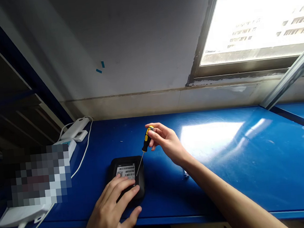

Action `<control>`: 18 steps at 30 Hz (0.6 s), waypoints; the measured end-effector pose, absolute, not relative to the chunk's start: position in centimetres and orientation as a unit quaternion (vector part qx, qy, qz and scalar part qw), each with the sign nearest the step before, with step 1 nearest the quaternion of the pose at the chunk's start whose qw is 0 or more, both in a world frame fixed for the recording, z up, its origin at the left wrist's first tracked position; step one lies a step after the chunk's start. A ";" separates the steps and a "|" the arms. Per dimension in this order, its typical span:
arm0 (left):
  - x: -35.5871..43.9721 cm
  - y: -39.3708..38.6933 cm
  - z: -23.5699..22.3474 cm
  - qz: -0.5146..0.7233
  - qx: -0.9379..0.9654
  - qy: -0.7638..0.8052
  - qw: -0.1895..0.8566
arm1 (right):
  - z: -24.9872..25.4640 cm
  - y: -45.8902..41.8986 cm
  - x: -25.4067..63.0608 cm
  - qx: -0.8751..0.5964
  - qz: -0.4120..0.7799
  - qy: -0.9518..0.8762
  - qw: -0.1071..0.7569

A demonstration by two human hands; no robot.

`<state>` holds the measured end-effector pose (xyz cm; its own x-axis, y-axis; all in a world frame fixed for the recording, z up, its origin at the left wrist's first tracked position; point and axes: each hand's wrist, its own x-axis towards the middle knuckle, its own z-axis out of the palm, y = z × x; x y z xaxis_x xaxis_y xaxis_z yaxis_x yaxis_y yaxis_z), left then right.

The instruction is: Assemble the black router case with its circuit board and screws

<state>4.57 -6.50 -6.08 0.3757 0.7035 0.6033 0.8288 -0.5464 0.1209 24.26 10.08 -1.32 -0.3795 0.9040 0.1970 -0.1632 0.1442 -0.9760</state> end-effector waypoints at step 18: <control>4.7 -6.5 -5.9 -0.333 -0.803 -0.494 0.034 | -2.8 9.8 22.1 -0.361 0.543 -0.580 0.488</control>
